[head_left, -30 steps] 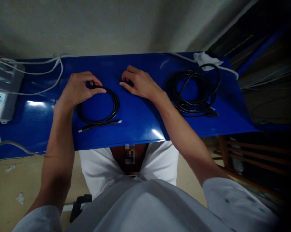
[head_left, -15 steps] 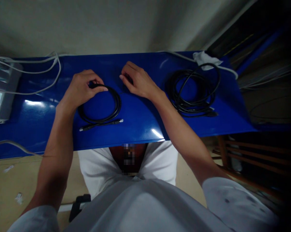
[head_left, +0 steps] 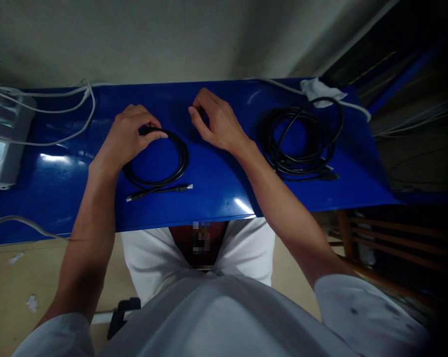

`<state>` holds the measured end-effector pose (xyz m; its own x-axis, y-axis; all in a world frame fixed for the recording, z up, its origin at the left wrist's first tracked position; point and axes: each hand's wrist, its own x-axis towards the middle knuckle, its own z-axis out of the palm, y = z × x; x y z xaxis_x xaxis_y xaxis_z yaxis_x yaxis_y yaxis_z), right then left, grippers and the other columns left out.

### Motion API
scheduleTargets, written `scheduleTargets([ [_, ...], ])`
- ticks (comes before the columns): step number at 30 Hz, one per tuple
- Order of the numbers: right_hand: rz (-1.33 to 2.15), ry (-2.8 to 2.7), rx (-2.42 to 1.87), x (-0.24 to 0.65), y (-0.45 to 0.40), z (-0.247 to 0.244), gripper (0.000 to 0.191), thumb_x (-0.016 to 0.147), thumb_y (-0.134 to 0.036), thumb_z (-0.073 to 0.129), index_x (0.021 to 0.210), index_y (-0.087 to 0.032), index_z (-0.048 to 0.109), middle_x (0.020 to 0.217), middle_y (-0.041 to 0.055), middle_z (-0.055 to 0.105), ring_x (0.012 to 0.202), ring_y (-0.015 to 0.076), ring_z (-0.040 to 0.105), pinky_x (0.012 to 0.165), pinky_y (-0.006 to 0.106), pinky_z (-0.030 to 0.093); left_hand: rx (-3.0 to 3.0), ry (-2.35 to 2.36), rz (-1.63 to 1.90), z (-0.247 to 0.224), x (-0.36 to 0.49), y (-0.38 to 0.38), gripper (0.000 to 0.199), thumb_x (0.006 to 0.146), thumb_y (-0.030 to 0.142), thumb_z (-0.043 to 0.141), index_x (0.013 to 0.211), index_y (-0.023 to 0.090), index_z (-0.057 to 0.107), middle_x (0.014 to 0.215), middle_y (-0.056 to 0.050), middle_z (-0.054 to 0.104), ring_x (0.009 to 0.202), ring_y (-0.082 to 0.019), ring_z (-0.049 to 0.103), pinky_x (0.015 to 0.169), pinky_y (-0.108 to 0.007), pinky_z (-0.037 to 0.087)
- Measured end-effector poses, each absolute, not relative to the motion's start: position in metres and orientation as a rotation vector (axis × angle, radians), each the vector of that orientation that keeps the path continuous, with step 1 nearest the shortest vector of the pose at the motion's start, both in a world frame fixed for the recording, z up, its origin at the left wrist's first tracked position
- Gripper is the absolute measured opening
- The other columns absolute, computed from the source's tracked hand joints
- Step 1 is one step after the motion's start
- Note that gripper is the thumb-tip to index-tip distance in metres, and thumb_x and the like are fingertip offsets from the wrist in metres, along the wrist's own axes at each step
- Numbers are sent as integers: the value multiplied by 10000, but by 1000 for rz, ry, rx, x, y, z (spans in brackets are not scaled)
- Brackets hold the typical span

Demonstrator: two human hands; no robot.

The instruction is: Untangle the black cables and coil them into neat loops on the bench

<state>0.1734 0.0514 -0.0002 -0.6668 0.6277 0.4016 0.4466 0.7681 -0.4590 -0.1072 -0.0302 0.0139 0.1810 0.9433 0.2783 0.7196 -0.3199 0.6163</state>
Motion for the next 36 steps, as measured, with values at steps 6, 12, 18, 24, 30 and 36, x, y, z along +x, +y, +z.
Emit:
scheduleTargets([
  [6, 426, -2402, -811, 173, 52, 0, 574, 1207, -585, 161, 1276, -226, 604, 1120, 119, 639, 1024, 292, 643, 986, 505, 560, 2113, 1613, 850, 19, -108, -32, 502, 928, 773, 790, 1001, 277, 803, 1058, -53, 741, 1098, -311, 623, 1074, -562, 451],
  [12, 456, -2387, -836, 173, 52, -1, 605, 1202, -637, 148, 1322, -240, 589, 1147, 118, 660, 1027, 285, 663, 988, 487, 566, 2106, 1619, 852, 18, -108, -33, 410, 915, 701, 830, 1001, 302, 792, 1081, -47, 753, 1136, -320, 643, 1065, -560, 459],
  [18, 515, -2402, -898, 175, 51, 2, 611, 1181, -684, 148, 1351, -282, 575, 1208, 136, 680, 1112, 307, 664, 1025, 486, 563, 2128, 1630, 849, 18, -108, -34, 426, 912, 682, 835, 1050, 280, 803, 1109, -49, 759, 1161, -320, 652, 1104, -577, 465],
  [24, 541, -2410, -683, 171, 45, 5, 588, 1211, -635, 147, 1313, -249, 578, 1271, 105, 657, 1154, 254, 641, 1069, 429, 532, 2111, 1592, 998, 33, -90, -42, 421, 898, 638, 862, 1215, 367, 804, 1160, -59, 783, 1165, -353, 701, 1086, -578, 546],
  [30, 530, -2449, -460, 161, 38, -4, 534, 1245, -549, 160, 1331, -204, 558, 1262, 93, 575, 1144, 229, 624, 1040, 416, 520, 2084, 1490, 1079, 34, -74, -44, 353, 970, 615, 807, 1240, 388, 807, 1228, -43, 803, 1178, -345, 742, 1048, -538, 612],
  [36, 557, -2442, -258, 157, 40, -13, 475, 1258, -461, 145, 1404, -177, 496, 1317, 102, 501, 1213, 242, 585, 1074, 440, 508, 2159, 1456, 1129, 26, -71, -42, 322, 1002, 625, 786, 1177, 357, 824, 1192, -26, 828, 1072, -309, 775, 979, -499, 635],
])
